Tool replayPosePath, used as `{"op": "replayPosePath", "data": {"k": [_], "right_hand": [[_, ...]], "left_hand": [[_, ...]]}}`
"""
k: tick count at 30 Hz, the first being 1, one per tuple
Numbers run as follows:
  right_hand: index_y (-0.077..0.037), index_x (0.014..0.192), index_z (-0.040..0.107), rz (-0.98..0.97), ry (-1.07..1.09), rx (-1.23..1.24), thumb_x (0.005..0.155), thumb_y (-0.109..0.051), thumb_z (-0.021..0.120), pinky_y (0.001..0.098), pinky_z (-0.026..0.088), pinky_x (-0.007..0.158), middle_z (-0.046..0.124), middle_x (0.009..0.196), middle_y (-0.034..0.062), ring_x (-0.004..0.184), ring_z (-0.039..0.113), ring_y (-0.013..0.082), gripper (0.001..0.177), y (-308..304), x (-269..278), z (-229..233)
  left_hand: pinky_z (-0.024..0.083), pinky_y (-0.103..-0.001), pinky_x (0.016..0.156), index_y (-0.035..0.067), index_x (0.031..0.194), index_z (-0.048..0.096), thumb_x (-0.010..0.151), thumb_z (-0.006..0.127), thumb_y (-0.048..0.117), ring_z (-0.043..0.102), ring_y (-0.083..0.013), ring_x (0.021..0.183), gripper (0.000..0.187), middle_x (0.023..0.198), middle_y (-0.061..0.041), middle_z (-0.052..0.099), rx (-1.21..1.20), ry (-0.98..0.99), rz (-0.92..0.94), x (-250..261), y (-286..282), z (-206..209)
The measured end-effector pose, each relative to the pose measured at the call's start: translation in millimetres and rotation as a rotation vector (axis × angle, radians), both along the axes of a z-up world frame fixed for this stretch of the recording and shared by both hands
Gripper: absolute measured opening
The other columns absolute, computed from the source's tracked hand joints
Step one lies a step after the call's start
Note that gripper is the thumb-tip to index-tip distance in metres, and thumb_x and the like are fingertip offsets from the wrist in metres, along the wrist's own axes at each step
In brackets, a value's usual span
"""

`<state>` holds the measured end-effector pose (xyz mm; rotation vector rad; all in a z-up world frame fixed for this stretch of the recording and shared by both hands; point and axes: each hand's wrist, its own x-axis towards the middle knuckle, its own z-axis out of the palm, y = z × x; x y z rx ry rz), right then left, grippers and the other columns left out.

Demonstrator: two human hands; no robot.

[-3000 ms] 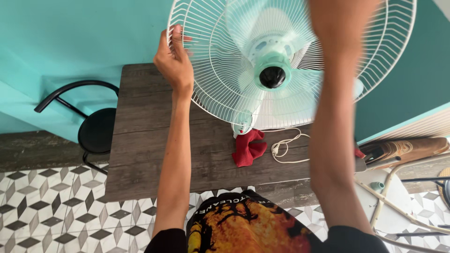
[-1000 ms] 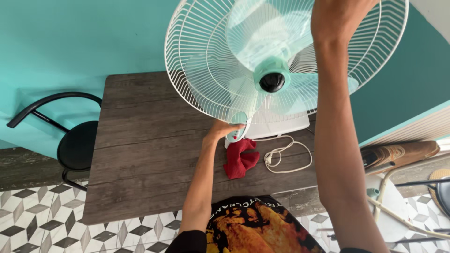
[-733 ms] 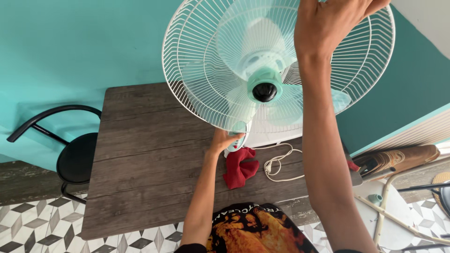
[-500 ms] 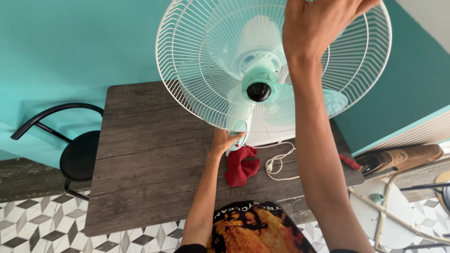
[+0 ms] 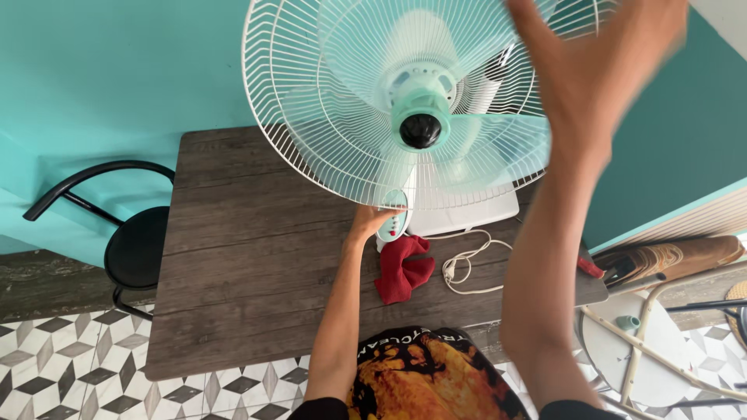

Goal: The person assembles a pedestal fan by securing the base with a screwdriver, attaching the pole, and mounting the fan head. They then wipe the fan head and pole with a red cloth and wrap the power cord around the pole.

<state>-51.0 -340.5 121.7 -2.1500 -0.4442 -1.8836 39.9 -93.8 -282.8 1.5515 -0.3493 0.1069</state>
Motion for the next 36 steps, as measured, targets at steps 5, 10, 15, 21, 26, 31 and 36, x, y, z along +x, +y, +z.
{"op": "replayPosePath", "data": {"k": [5, 10, 15, 21, 26, 31, 36], "right_hand": [[-0.007, 0.159, 0.038, 0.289, -0.018, 0.912, 0.107, -0.049, 0.076, 0.0502, 0.029, 0.131, 0.038, 0.160, 0.0161, 0.157, 0.038, 0.0311, 0.077, -44.6, 1.3, -163.3], [-0.007, 0.157, 0.029, 1.102, 0.853, 1.227, 0.097, -0.016, 0.067, 0.0406, 0.049, 0.108, 0.047, 0.148, 0.0146, 0.130, 0.054, 0.0248, 0.072, 4.1, 14.5, -314.7], [-0.016, 0.154, 0.037, 1.397, 0.999, 1.247, 0.092, -0.006, 0.065, 0.0388, 0.061, 0.087, 0.064, 0.125, 0.0118, 0.106, 0.069, 0.0214, 0.069, 40.2, 34.6, -342.6], [0.000, 0.131, 0.056, 1.333, 1.049, 1.291, 0.101, -0.004, 0.063, 0.0453, 0.063, 0.086, 0.068, 0.118, 0.0143, 0.101, 0.071, 0.0296, 0.031, 45.7, 38.3, -339.4], [-0.001, 0.129, 0.056, 1.371, 1.048, 1.245, 0.099, -0.004, 0.060, 0.0450, 0.063, 0.086, 0.068, 0.120, 0.0143, 0.102, 0.072, 0.0312, 0.031, 42.8, 42.3, -320.0], [0.002, 0.132, 0.054, 1.368, 1.041, 1.205, 0.100, -0.002, 0.057, 0.0466, 0.064, 0.086, 0.066, 0.126, 0.0195, 0.107, 0.071, 0.0372, 0.032, 40.2, 45.8, -272.0], [0.003, 0.131, 0.052, 1.358, 1.027, 1.134, 0.097, -0.001, 0.056, 0.0479, 0.064, 0.079, 0.067, 0.126, 0.0199, 0.107, 0.072, 0.0402, 0.035, 15.7, 58.7, -230.7]], "left_hand": [[0.052, -0.038, 0.100, -0.001, 0.132, 0.055, 0.065, 0.095, 0.022, 0.067, -0.0241, 0.111, 0.081, 0.121, -0.015, 0.069, 0.014, 0.027, 0.055, 5.4, -2.1, 2.1], [0.051, -0.040, 0.098, -0.005, 0.133, 0.057, 0.067, 0.095, 0.019, 0.064, -0.0271, 0.112, 0.080, 0.124, -0.018, 0.068, 0.053, -0.201, 0.095, 2.1, -9.5, -8.7], [0.058, -0.040, 0.092, -0.003, 0.123, 0.069, 0.080, 0.089, 0.021, 0.071, -0.0257, 0.103, 0.053, 0.114, -0.015, 0.076, 0.034, -0.076, 0.011, -3.8, -9.7, -24.3], [0.055, -0.038, 0.094, -0.001, 0.125, 0.062, 0.071, 0.090, 0.018, 0.066, -0.0223, 0.105, 0.064, 0.116, -0.012, 0.071, -0.032, -0.148, 0.094, 1.0, -15.9, -23.7], [0.056, -0.038, 0.093, -0.003, 0.124, 0.066, 0.067, 0.091, 0.012, 0.070, -0.0229, 0.104, 0.064, 0.115, -0.013, 0.075, -0.014, -0.117, 0.136, 5.1, -21.9, -10.1], [0.056, -0.036, 0.096, 0.000, 0.128, 0.061, 0.069, 0.089, 0.003, 0.069, -0.0189, 0.111, 0.066, 0.121, -0.009, 0.072, -0.283, -0.006, 0.037, 15.6, -36.9, 15.8], [0.056, -0.036, 0.095, 0.000, 0.128, 0.062, 0.071, 0.091, 0.005, 0.069, -0.0210, 0.110, 0.064, 0.119, -0.011, 0.073, -0.245, -0.065, 0.036, 24.2, -62.3, 53.2]]}}
